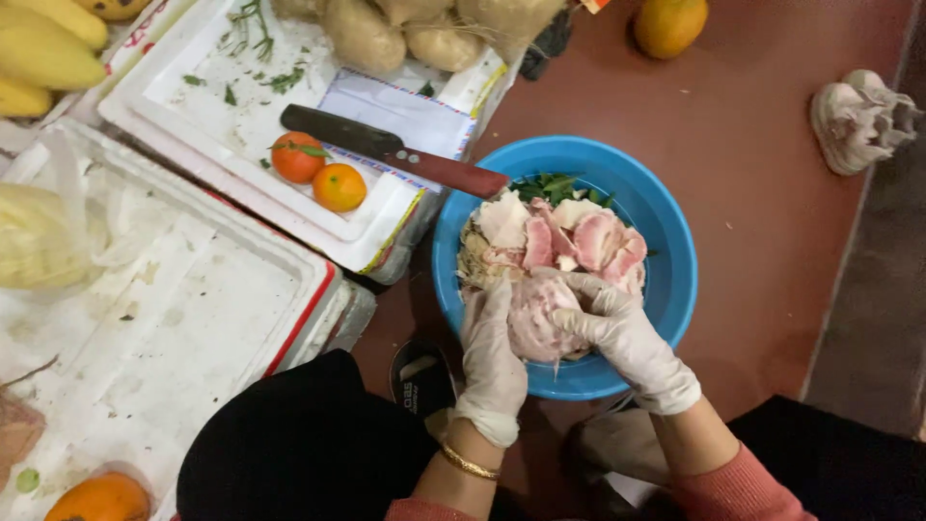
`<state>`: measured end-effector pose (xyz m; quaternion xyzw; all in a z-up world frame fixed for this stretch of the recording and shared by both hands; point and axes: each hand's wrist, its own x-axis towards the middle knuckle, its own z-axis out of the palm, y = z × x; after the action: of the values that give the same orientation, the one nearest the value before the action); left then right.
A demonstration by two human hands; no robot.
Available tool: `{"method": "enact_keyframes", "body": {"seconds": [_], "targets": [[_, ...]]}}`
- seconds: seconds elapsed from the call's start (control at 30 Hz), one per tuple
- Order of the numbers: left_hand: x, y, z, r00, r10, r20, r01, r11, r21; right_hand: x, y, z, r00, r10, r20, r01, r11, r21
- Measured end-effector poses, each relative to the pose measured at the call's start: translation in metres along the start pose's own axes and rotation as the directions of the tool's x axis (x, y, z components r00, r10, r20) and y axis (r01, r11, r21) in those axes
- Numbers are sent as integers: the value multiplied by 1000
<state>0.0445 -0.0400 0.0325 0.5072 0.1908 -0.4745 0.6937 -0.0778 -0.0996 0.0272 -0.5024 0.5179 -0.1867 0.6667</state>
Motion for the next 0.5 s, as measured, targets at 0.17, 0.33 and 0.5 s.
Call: {"method": "enact_keyframes", "body": {"seconds": [0.17,0.33,0.5], "targets": [[44,-61,-34,982,97,160,-122,981,152,-21,5,-17,997,-63,-53,64,998,7],[29,-55,-35,935,212,286,-307,888,344,-29,24,-28,986,-147,-74,151,987,47],[27,-60,-38,949,239,205,-299,888,349,-59,9,0,968,-231,-98,231,973,-9]]}}
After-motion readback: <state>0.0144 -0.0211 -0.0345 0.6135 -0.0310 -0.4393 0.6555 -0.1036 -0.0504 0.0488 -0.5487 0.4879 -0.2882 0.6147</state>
